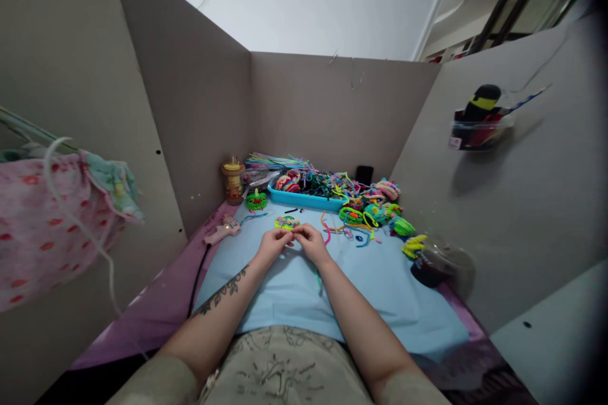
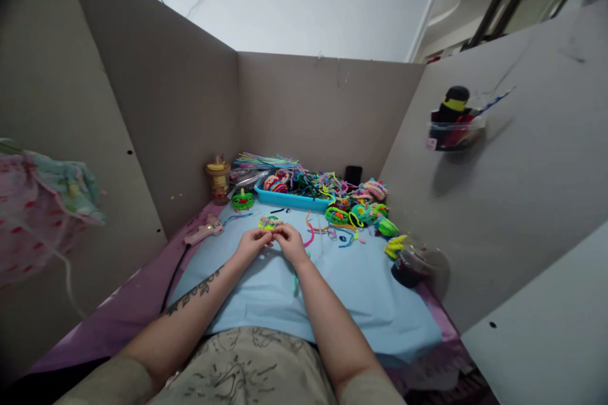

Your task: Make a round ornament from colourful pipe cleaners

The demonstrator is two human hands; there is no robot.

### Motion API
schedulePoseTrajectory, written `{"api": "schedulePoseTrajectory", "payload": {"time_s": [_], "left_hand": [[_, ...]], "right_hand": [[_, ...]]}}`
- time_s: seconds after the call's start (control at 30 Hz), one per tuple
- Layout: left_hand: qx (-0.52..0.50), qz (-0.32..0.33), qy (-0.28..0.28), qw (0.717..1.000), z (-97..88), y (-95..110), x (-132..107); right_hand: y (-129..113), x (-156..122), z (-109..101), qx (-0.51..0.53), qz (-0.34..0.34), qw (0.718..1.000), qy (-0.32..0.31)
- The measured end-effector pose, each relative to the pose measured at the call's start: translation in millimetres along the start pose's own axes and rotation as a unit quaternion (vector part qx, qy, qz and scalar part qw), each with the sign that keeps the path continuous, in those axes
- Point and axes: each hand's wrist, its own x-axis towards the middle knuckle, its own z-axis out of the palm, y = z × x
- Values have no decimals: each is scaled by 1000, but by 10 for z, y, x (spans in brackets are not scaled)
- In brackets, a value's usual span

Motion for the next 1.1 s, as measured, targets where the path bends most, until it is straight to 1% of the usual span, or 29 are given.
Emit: {"api": "schedulePoseTrajectory", "payload": {"time_s": [0.13, 0.3, 0.47, 0.6, 0.7, 1.1], "left_hand": [[-8, -3, 6, 1000, 0, -4, 6], [-13, -3, 3, 1000, -4, -5, 13], [-22, -11, -16, 1000, -11, -18, 17], [-52, -28, -26, 998, -13, -33, 22], [-59, -28, -31, 997, -14, -35, 22], [-48, -35, -18, 998, -11, -14, 5]], "right_hand": [[-9, -7, -3, -20, -16, 1000, -5], [-21, -14, -5, -24, -18, 999, -14], [-13, -9, -3, -34, -13, 999, 0], [2, -2, -1, -23, -5, 1000, 3], [5, 1, -2, -17, -1, 1000, 5], [-66, -6, -10, -45, -25, 999, -1]]}}
